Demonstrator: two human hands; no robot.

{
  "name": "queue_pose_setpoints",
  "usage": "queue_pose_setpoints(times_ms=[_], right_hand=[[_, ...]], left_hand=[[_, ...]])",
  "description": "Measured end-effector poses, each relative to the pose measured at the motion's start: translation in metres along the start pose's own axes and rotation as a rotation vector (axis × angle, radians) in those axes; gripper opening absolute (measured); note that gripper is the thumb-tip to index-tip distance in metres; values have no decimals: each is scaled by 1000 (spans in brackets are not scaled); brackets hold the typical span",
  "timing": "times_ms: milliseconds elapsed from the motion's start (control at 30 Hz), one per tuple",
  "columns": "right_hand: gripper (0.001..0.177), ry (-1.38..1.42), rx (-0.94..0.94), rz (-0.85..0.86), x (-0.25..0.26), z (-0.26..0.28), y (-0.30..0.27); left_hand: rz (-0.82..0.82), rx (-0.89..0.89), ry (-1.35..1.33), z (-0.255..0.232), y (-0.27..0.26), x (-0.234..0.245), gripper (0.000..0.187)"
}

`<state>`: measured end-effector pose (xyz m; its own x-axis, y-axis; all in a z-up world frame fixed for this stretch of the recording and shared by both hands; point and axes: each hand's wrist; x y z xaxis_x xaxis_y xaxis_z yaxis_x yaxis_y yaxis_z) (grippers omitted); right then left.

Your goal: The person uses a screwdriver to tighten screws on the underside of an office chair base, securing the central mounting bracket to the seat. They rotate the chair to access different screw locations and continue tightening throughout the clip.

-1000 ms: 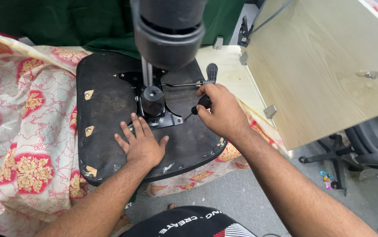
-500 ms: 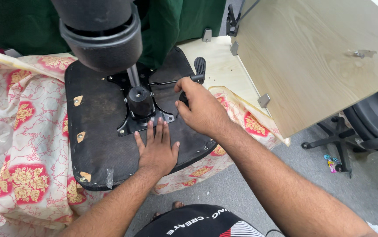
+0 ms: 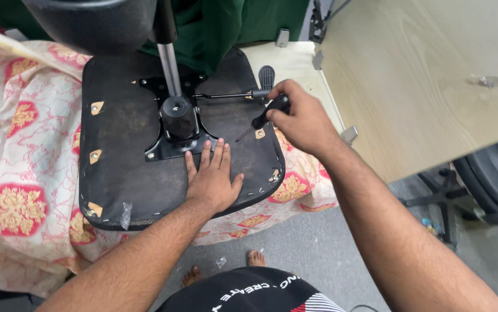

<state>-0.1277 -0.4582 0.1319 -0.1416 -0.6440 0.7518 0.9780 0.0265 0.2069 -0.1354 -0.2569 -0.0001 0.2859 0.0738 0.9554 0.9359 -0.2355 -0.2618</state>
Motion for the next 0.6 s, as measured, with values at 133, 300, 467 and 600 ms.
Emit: queue_pose_setpoints(times_ms=[133,300,467,600], right_hand=[[32,-6,226,-4,22,-25,22],[30,103,288,160,24,-45,37],[29,212,388,247,22,-43,52],[31,13,503,215,29,-43,64]], left_hand=[[-174,88,-130,-10,5,-18,76],[-358,278,-179,-12,4,-31,74],[-395,446,-199,-13,5,-30,73],[-437,343,-108,-28,5,-28,69]])
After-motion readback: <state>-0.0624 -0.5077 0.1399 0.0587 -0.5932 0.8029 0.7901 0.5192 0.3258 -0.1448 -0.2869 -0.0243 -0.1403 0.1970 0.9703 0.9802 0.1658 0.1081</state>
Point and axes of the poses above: each hand's wrist, its own y-axis towards the middle knuckle, its own x-axis out of the back of the hand, z = x × y, and after that the axes turned 11 degrees about x, right-handed
